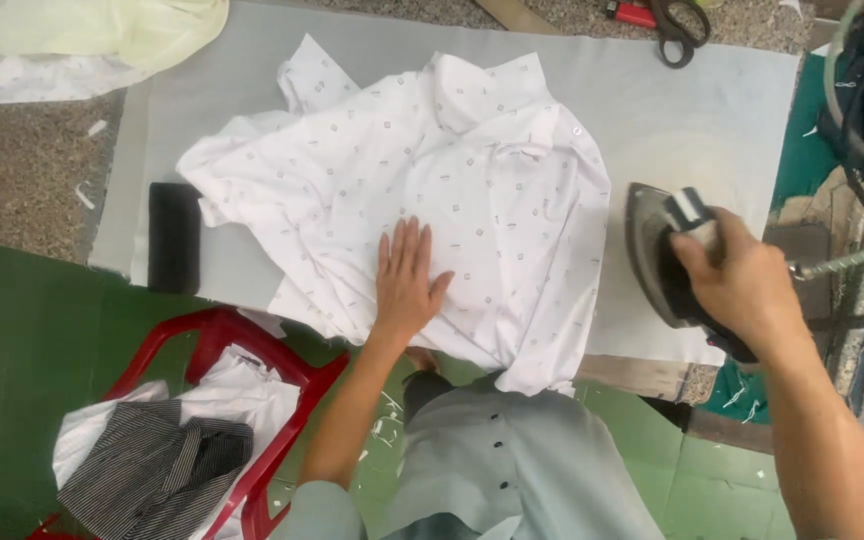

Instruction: The person irons a white patterned shirt on a table using a steam iron and a black pressing block. They repeatedly smooth the fabric with their hands, press sections with the block, and move the iron across different areas of the shirt.

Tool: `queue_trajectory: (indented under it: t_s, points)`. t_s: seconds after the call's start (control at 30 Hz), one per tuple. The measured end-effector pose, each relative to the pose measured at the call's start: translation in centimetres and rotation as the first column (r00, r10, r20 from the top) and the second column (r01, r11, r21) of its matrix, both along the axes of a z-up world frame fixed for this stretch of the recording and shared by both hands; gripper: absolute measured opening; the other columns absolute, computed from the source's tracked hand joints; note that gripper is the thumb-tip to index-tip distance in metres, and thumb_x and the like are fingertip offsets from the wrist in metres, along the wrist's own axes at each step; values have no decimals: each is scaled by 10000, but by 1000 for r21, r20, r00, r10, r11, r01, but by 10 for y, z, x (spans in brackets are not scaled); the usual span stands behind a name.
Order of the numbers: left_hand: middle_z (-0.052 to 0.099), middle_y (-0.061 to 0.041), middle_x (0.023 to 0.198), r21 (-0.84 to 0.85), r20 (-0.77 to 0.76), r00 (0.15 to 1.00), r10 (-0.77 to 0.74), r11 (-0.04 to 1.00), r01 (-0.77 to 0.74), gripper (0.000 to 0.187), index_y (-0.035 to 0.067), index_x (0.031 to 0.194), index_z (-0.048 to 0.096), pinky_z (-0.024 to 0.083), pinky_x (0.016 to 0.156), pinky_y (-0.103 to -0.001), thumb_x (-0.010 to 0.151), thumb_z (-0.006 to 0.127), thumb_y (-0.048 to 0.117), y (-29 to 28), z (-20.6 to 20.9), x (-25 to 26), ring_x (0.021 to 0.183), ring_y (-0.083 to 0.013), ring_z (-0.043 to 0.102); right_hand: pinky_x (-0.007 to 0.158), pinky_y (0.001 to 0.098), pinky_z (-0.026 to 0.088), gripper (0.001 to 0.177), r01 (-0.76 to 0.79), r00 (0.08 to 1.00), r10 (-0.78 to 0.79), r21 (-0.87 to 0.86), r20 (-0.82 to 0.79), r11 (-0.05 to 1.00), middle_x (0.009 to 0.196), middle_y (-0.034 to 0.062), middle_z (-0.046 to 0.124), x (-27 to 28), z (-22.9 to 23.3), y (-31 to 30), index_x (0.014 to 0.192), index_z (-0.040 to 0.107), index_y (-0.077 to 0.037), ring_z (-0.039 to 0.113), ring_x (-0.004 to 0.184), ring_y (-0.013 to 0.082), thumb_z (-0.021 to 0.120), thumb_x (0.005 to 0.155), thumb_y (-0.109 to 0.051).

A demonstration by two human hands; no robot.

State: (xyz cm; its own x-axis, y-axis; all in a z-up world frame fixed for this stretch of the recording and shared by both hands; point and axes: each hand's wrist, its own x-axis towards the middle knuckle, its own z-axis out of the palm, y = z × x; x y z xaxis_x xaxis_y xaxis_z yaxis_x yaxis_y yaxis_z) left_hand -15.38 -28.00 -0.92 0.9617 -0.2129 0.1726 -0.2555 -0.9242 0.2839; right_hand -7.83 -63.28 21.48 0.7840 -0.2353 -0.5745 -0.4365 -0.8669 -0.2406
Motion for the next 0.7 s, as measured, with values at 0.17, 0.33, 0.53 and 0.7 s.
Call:
queue_trajectory:
  t_s: [0.17, 0.33, 0.53, 0.7]
  points:
    - [264, -256, 1650, -87, -38, 995, 95, 991, -98, 802, -35, 1581, 280, 119, 1279, -561, 1048, 442, 542, -7, 5, -3, 1552, -394, 229, 631, 556, 603, 484, -379, 920, 378, -6, 106, 925, 1003, 301, 708, 25, -13, 117, 1334, 486, -53, 719, 825, 463, 497, 1055, -447]
    - [215, -338, 1632, -224, -137, 977, 166, 955, -193, 1074, -69, 1584, 219, 86, 1255, -596, 902, 622, 657, -4, -7, -26, 1535, -457, 198, 769, 541, 604, 541, -683, 708, 680, -60, 190, 728, 884, 276, 723, 57, -67, 223, 1117, 580, -18, 746, 909, 456, 480, 1042, -544]
    - [228, -349, 1622, -303, -182, 969, 169, 927, -219, 1155, -83, 1575, 216, 100, 1262, -564, 869, 559, 765, -5, -26, -40, 1531, -442, 232, 685, 538, 617, 412, -759, 586, 742, -98, 327, 643, 774, 238, 701, 65, -79, 267, 1019, 548, -36, 753, 778, 419, 463, 1085, -433]
    - [213, -355, 1628, -325, -172, 971, 167, 921, -216, 1220, -97, 1580, 194, 103, 1260, -569, 844, 533, 814, -5, -37, -40, 1532, -452, 221, 667, 528, 619, 419, -718, 640, 715, -114, 282, 687, 753, 226, 692, 52, -76, 252, 1009, 544, -34, 755, 767, 419, 462, 1089, -438]
